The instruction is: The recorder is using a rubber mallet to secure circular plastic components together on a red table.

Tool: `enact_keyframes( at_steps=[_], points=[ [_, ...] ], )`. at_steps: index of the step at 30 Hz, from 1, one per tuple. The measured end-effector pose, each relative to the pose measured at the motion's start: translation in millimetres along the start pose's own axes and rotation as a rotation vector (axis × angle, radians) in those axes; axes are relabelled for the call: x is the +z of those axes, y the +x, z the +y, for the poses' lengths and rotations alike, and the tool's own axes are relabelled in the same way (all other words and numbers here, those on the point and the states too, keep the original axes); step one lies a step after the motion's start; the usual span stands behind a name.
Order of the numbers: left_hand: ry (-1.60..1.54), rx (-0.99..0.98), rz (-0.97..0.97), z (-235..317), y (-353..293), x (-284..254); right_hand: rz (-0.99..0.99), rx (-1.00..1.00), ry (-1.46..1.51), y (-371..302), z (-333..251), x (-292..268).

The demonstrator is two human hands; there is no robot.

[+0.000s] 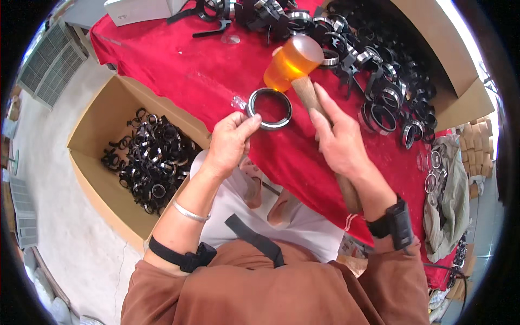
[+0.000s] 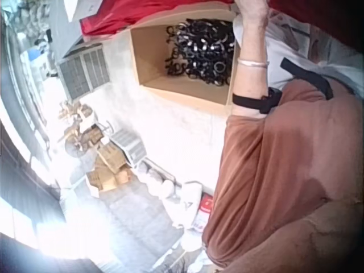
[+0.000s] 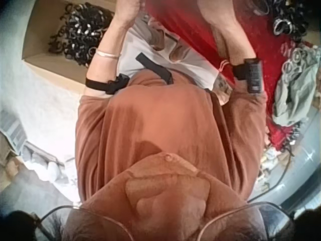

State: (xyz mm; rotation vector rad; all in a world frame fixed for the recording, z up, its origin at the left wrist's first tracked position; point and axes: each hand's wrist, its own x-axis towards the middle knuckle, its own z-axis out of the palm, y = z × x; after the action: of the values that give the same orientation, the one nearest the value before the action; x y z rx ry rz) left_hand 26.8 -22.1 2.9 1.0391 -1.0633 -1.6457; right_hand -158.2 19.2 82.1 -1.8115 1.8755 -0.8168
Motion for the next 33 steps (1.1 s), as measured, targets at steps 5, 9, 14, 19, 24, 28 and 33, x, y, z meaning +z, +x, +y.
enact_keyframes(
  at_steps=[5,9,14,19,24,28,33],
  points=[
    [-0.005,-0.011,0.035,-4,-4,0,0.217,-0.387,0.093,-1,-35,-11],
    [-0.037,-0.029,0.024,0,-5,7,-0.034,-0.327,-0.035,-8,-15,12],
    [-0.022,0.007,0.011,-2,-2,3,-0.051,-0.37,-0.065,1,-27,-6],
    [-0.004,0.037,0.02,-4,1,2,0.197,0.033,0.44,-47,-31,-3],
    [0.024,0.02,-0.035,-2,-5,-6,0.059,0.217,0.476,-80,-8,3],
    [0.084,0.072,0.156,-1,-32,-57,0.093,0.311,0.589,-103,10,-15],
    [0.743,0.245,0.459,17,-54,-180,0.33,0.255,0.638,-131,41,-50]
  ],
)
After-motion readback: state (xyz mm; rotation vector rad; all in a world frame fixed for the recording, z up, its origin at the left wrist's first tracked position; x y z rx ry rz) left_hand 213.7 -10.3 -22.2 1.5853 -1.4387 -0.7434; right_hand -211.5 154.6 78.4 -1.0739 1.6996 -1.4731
